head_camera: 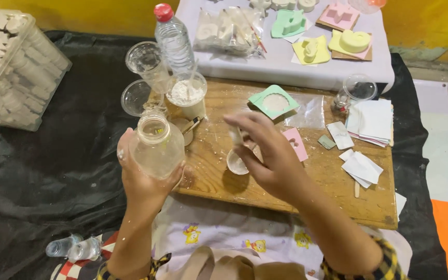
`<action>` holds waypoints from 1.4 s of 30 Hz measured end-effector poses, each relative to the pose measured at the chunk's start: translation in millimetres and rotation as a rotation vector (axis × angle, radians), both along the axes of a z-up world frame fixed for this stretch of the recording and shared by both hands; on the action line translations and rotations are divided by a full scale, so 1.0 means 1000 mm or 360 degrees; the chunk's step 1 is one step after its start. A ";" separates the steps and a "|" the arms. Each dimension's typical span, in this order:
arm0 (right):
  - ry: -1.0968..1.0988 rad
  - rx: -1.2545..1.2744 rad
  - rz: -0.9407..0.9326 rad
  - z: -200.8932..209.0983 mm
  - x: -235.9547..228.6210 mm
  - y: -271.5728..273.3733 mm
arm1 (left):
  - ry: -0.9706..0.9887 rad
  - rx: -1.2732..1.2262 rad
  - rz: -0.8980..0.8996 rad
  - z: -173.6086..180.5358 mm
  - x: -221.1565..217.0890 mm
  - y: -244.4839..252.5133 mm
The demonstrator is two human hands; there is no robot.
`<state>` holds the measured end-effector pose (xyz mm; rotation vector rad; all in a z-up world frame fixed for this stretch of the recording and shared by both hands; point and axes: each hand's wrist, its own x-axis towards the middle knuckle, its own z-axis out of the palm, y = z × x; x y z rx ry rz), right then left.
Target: The person is pouring a white liquid into silicone molds, demolding the hardened pieces, and finishing the edges of the toy components.
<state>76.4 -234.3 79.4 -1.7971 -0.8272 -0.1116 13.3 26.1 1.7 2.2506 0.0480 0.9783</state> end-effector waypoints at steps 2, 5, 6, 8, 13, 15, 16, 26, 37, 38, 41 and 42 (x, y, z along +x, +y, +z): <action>-0.0124 -0.0141 0.0118 0.028 0.004 0.021 | 0.0010 -0.0115 0.0013 -0.007 -0.002 -0.001; -0.0355 -0.0292 0.0357 0.038 0.016 0.058 | 0.0070 -0.0258 0.0120 -0.011 -0.002 -0.001; -0.0453 -0.0308 0.0480 0.036 0.021 0.071 | 0.0128 -0.0293 0.0216 -0.010 -0.002 -0.001; -0.0587 -0.0260 0.0551 0.039 0.024 0.096 | 0.0134 -0.0407 0.0190 -0.013 0.000 0.001; -0.0753 -0.0600 0.0582 0.045 0.032 0.128 | 0.0016 -0.0484 0.0036 -0.025 0.006 0.014; -0.0743 -0.0838 0.0634 0.052 0.038 0.136 | 0.0138 -0.0519 0.0070 -0.024 0.006 0.014; -0.0742 -0.0839 0.0641 0.057 0.038 0.140 | 0.0139 -0.0522 0.0076 -0.023 0.005 0.014; -0.1238 -0.1094 -0.0015 0.025 0.046 0.178 | 0.0026 -0.0427 0.0162 -0.054 0.014 0.026; -0.1015 -0.2049 -0.0095 -0.028 0.060 0.022 | -0.0681 0.0028 0.0334 -0.058 0.010 0.006; -0.1017 -0.2145 -0.0098 -0.042 0.058 0.011 | -0.0692 0.0043 0.0467 -0.071 0.001 -0.011; -0.0944 -0.2286 -0.0099 -0.065 0.055 -0.014 | -0.0554 0.0082 0.0092 -0.111 0.002 -0.049; -0.0871 -0.2334 -0.0082 -0.070 0.053 -0.020 | -0.0388 0.0099 -0.0400 -0.125 0.005 -0.060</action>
